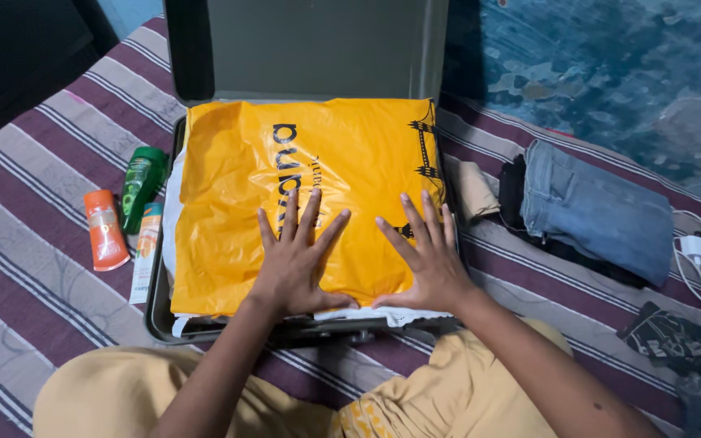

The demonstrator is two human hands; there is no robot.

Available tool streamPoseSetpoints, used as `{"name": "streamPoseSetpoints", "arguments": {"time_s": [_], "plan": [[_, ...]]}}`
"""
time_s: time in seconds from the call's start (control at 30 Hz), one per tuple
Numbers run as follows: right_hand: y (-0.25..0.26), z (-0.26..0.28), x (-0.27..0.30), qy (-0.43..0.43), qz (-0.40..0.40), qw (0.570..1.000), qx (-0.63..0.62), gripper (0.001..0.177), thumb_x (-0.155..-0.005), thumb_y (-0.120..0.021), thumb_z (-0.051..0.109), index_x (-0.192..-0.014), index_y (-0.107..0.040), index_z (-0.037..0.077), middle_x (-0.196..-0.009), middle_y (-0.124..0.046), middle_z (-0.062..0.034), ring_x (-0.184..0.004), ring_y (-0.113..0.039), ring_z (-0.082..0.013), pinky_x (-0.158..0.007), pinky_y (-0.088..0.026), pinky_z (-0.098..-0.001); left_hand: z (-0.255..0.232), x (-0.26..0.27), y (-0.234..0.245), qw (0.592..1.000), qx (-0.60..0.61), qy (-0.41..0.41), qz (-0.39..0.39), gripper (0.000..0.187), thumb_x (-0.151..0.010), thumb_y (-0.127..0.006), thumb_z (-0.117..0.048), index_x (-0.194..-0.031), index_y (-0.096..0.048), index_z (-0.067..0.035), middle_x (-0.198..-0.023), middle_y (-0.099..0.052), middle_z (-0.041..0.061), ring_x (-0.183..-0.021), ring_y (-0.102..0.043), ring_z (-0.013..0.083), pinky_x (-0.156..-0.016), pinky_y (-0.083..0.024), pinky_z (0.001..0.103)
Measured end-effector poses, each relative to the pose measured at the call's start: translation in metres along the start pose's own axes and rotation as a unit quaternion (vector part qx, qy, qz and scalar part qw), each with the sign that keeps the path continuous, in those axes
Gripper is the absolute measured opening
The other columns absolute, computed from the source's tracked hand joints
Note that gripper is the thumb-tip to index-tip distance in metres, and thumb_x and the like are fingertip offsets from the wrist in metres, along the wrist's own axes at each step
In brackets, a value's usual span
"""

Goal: The person packs a suitcase by folding and placing a white garment and a yellow shirt inside. They then add a yellow plastic shopping bag, followed by several toiletries including a green bottle, an orange tube, and a white tube, arranging them in the remaining space.

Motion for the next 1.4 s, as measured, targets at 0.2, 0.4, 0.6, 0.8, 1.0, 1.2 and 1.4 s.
{"name": "streamPoseSetpoints", "arguments": {"time_s": [0.2,0.4,0.6,0.8,1.0,1.2,1.4], "plan": [[-0.018,-0.004,0.006,0.012,-0.016,1.000,0.014,0.124,-0.066,-0.065,0.091,-0.162,-0.027,0.022,-0.167,-0.013,-0.0270,-0.153,-0.008,-0.0550,-0.117,-0.006,-0.0766,0.008,0.001,-0.016,1.000,0.001,-0.020,-0.016,0.128,-0.054,-0.067,-0.091,-0.159,-0.032,-0.026,-0.167,-0.009,0.024,-0.152,0.000,0.0521,-0.104,0.003,0.086],[-0.036,-0.011,0.011,0.026,-0.027,0.998,0.045,0.124,-0.068,-0.059,0.094,-0.163,-0.024,0.022,-0.166,-0.012,-0.0280,-0.152,-0.009,-0.0560,-0.116,-0.007,-0.0783,0.013,0.001,-0.028,0.999,0.000,-0.030,-0.019,0.126,-0.055,-0.066,-0.092,-0.157,-0.036,-0.025,-0.166,-0.009,0.025,-0.152,0.001,0.0520,-0.104,0.004,0.086],[-0.036,-0.011,0.012,0.025,-0.026,0.998,0.052,0.125,-0.067,-0.058,0.095,-0.163,-0.023,0.022,-0.167,-0.012,-0.0274,-0.152,-0.010,-0.0556,-0.116,-0.008,-0.0771,0.011,0.001,-0.022,0.999,0.002,-0.033,-0.023,0.126,-0.057,-0.063,-0.094,-0.158,-0.034,-0.024,-0.167,-0.009,0.024,-0.152,0.001,0.0515,-0.105,0.004,0.084],[-0.027,-0.008,0.014,0.028,-0.039,0.998,0.042,0.125,-0.068,-0.059,0.094,-0.163,-0.023,0.021,-0.167,-0.012,-0.0274,-0.154,-0.010,-0.0550,-0.118,-0.008,-0.0767,0.033,0.015,-0.004,0.996,0.070,0.028,-0.055,0.123,-0.072,-0.053,-0.093,-0.165,-0.024,-0.018,-0.173,-0.009,0.022,-0.160,-0.004,0.0460,-0.118,0.005,0.080],[-0.029,-0.009,0.012,0.022,-0.030,0.999,0.037,0.126,-0.066,-0.060,0.094,-0.162,-0.024,0.022,-0.166,-0.014,-0.0276,-0.152,-0.010,-0.0548,-0.117,-0.008,-0.0754,0.084,0.027,0.004,0.978,-0.056,0.172,-0.104,0.118,-0.068,-0.057,-0.090,-0.163,-0.028,-0.026,-0.169,-0.010,0.027,-0.154,0.000,0.0530,-0.109,0.006,0.080],[-0.034,-0.011,0.010,0.028,-0.025,0.999,0.034,0.124,-0.066,-0.062,0.093,-0.162,-0.025,0.022,-0.166,-0.014,-0.0261,-0.153,-0.011,-0.0529,-0.117,-0.008,-0.0753,0.095,0.028,-0.013,0.978,0.006,0.196,-0.077,0.118,-0.068,-0.063,-0.086,-0.163,-0.026,-0.025,-0.168,-0.011,0.029,-0.154,-0.001,0.0513,-0.111,0.004,0.080],[-0.030,-0.008,0.007,0.025,-0.017,0.999,0.026,0.125,-0.065,-0.062,0.092,-0.161,-0.026,0.022,-0.166,-0.014,-0.0264,-0.153,-0.011,-0.0525,-0.117,-0.009,-0.0740,0.097,0.026,-0.012,0.976,0.018,0.209,-0.051,0.118,-0.068,-0.063,-0.086,-0.162,-0.025,-0.026,-0.166,-0.010,0.028,-0.153,0.000,0.0509,-0.109,0.004,0.079]]}}
Point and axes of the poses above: each hand's wrist, its own x-axis away from the middle knuckle, its own y-axis out of the back of the hand, z = x × y, the point moved 5 cm from there along -x, towards the middle knuckle
